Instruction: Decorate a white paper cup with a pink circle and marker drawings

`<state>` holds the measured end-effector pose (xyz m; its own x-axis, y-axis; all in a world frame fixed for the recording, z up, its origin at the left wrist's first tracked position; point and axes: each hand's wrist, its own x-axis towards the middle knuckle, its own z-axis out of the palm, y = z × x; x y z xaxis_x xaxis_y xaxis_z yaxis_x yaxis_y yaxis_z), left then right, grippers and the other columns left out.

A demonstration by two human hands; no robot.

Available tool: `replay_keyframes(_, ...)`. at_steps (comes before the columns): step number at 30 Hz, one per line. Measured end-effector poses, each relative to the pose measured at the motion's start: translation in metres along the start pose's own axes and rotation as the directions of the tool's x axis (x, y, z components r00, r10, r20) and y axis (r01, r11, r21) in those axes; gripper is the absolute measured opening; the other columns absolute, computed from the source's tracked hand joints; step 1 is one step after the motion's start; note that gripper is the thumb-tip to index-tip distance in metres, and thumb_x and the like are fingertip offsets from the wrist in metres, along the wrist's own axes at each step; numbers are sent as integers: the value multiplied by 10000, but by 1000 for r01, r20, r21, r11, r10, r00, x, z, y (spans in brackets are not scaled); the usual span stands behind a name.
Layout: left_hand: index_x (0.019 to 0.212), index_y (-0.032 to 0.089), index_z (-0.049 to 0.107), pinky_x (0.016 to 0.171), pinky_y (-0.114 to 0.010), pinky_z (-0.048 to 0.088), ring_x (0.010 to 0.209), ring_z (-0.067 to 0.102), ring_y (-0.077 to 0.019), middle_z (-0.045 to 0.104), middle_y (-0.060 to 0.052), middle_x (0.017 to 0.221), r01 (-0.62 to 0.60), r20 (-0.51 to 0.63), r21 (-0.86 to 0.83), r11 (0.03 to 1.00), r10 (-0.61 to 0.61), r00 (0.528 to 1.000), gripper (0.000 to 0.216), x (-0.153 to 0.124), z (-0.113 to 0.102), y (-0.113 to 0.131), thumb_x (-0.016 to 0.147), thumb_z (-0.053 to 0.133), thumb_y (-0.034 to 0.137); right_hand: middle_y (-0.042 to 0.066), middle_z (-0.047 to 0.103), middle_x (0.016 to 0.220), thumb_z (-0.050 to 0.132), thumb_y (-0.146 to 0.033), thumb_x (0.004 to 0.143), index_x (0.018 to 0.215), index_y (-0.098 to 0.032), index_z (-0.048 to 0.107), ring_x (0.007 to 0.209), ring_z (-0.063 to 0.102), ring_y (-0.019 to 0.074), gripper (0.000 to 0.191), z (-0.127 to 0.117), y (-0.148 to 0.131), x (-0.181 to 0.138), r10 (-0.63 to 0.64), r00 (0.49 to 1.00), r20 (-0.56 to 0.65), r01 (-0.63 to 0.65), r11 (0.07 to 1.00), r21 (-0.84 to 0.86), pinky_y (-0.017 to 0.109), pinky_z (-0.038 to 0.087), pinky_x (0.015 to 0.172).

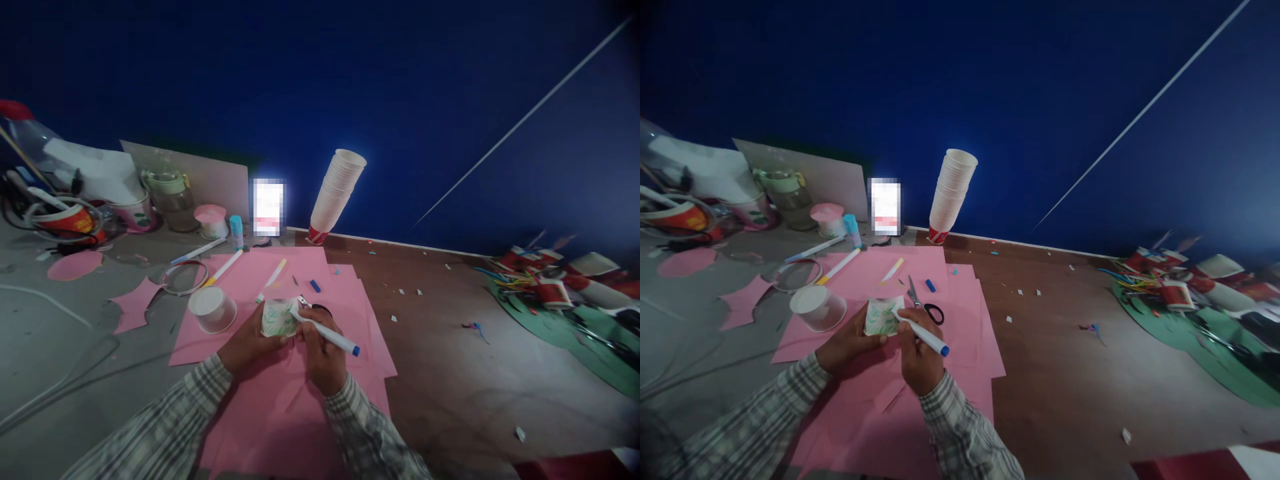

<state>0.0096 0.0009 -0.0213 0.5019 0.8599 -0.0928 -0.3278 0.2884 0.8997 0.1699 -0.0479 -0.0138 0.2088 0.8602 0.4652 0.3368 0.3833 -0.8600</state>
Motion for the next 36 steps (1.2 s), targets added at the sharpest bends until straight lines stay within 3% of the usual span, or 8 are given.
replay_keyframes(6,1145,187,616,846,-361,517,943,678,-246,749,-71,996,-7,28,-4,1000,7,1000,593,-1,4,3,685,939,374,50,695,813,529,-359,1034,1093,-210,711,705,665,189,243,-1,0,1,-3,1000,8,3,1000,16,348,583,683)
replay_keyframes(36,1151,195,617,858,-378,503,949,674,-257,743,-66,1002,-36,22,0,999,36,999,603,1,1,-1,673,947,354,52,690,802,547,-358,1024,1062,-213,725,743,677,204,232,-3,-2,4,-15,999,49,13,999,35,367,592,722)
